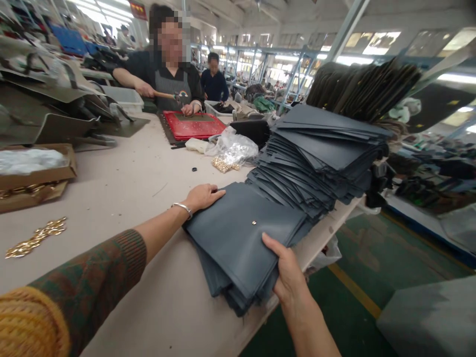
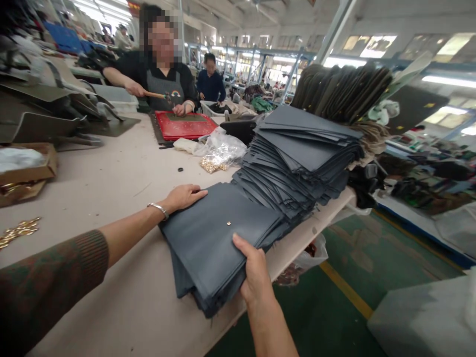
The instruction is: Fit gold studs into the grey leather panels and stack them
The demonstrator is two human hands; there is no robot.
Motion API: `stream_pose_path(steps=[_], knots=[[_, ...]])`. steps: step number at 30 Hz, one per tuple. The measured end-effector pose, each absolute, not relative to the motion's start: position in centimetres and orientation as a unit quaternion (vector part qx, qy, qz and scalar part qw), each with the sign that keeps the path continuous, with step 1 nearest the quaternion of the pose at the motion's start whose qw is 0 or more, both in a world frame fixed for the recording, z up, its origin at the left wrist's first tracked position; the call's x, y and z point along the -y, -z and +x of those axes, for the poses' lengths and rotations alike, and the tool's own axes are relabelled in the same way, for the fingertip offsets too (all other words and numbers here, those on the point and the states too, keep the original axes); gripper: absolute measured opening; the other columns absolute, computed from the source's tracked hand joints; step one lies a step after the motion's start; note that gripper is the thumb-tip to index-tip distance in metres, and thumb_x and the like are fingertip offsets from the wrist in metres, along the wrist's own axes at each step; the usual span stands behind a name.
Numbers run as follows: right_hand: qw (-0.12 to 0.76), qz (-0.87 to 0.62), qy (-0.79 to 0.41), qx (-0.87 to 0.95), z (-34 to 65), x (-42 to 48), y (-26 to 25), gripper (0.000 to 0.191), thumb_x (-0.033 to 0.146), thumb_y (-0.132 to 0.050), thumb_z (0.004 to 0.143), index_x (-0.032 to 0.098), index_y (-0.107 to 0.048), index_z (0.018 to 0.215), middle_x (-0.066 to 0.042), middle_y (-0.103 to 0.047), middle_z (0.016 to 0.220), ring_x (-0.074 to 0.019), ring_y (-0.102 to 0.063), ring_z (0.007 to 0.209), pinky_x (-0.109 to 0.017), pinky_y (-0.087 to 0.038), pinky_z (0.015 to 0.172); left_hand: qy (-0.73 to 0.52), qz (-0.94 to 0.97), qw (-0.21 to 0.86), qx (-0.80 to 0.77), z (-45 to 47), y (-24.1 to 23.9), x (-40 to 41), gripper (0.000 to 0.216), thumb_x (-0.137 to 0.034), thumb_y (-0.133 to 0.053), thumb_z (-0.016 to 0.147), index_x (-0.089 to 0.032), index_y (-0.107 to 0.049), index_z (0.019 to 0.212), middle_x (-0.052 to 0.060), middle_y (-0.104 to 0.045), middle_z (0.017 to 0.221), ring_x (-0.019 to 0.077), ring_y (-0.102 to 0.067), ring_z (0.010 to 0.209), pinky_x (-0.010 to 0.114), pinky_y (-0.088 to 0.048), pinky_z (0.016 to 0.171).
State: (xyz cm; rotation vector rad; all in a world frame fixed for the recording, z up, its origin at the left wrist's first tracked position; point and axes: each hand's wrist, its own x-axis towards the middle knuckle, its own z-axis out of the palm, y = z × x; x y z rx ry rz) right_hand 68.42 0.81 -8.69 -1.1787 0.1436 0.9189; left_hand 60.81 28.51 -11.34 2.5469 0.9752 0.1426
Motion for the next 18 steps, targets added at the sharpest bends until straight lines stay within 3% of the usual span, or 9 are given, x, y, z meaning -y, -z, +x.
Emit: stream_pose_path(steps=[9, 14, 18], knots=[[0.737, -0.521, -0.422, -0.087, 67.5, -2.1, 9.6, 0.053, 0.021, -0.088, 0.046, 0.010, -0.070, 0.095, -0.009, -0.076, 0.075, -0.0272, -0.072, 0.068, -0.039, -0.061, 0.070, -0.075, 0.901, 0.278, -0.324, 60.1, 12.2, -30.0, 0.055, -0.064, -0.040, 0.091, -0.016, -0.065, 0.102, 0.008, -0.069, 0.104, 0.0242, -0.062, 0.100, 0.045, -0.045, 0.094], [0.756, -0.502, -0.415, -0.065, 68.3, -2.4, 11.4, 0.046, 0.023, -0.088, 0.044, 0.009, -0.071, 0.085, -0.010, -0.075, 0.069, -0.0318, -0.073, 0.072, -0.042, -0.060, 0.069, -0.111, 0.888, 0.302, -0.329, 59.7, 11.5, -30.0, 0.064, -0.071, -0.039, 0.082, -0.018, -0.071, 0.096, 0.013, -0.071, 0.110, 0.0332, -0.061, 0.106, 0.039, -0.043, 0.092], [0.785, -0.488, -0.380, -0.007, 68.9, -2.1, 11.4, 0.045, 0.025, -0.088, 0.041, 0.011, -0.072, 0.081, -0.010, -0.075, 0.072, -0.0333, -0.072, 0.077, -0.044, -0.060, 0.073, -0.137, 0.864, 0.345, -0.340, 58.7, 11.0, -30.4, 0.060, -0.073, -0.039, 0.077, -0.023, -0.072, 0.080, 0.004, -0.075, 0.090, 0.0284, -0.066, 0.090, 0.031, -0.047, 0.080]])
